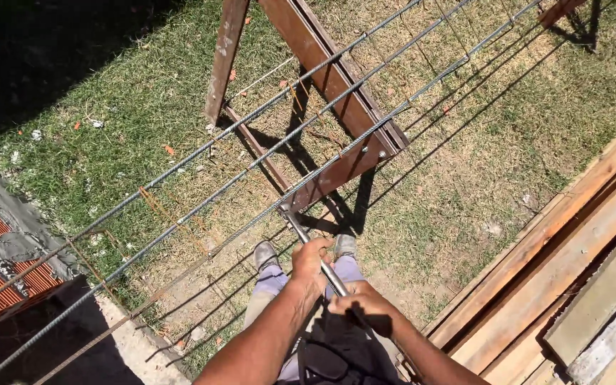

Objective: The person ties a rebar mesh using wire and pliers. They wrap wire around the intersections of the rebar rods and twist it with pliers to secure the connections. The person works on a rebar grid supported by wooden frames next to a brick wall.

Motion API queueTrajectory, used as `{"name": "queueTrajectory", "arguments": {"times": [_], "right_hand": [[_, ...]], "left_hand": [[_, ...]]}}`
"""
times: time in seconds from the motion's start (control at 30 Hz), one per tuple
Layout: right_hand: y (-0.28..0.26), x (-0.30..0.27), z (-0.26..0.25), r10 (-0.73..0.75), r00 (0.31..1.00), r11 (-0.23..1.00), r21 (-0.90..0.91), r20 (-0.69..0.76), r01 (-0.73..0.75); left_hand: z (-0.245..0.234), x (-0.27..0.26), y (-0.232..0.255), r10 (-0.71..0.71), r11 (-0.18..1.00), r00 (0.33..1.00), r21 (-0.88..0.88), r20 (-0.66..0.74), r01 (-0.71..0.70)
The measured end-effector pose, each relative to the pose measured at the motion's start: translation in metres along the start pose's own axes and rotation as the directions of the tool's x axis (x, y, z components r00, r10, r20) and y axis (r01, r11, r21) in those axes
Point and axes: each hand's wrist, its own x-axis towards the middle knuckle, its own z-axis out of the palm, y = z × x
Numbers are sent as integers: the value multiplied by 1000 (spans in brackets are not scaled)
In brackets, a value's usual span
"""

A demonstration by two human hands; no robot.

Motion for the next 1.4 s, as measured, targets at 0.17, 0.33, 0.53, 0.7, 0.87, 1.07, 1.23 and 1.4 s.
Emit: {"name": "queueTrajectory", "arguments": {"times": [0.17,0.33,0.53,0.7,0.87,1.07,1.23,1.4], "right_hand": [[84,46,-9,275,958,859,425,88,-285],[25,14,11,-68,996,993,97,55,63],[-17,-5,35,202,915,971,-52,-350,-235],[19,1,17,-102,846,692,-648,-523,-317],[-8,-26,1,-85,970,963,-269,-227,22],[-28,-28,20,190,978,982,0,90,-191],[-50,-44,22,-58,862,570,-726,-503,-385],[-71,-65,27,-143,799,632,-675,-584,-381]], "left_hand": [[-16,7,-1,-97,993,977,-55,189,109],[-10,-20,17,-65,998,990,-13,126,67],[3,-69,28,-39,893,984,435,-172,111],[-2,-17,-18,-53,952,992,293,-114,84],[1,-59,0,-18,999,992,47,123,12],[-22,-15,-11,-144,988,914,8,380,152],[-12,-25,-9,-35,992,970,128,241,4],[8,-38,-5,16,997,982,74,187,-31]]}}
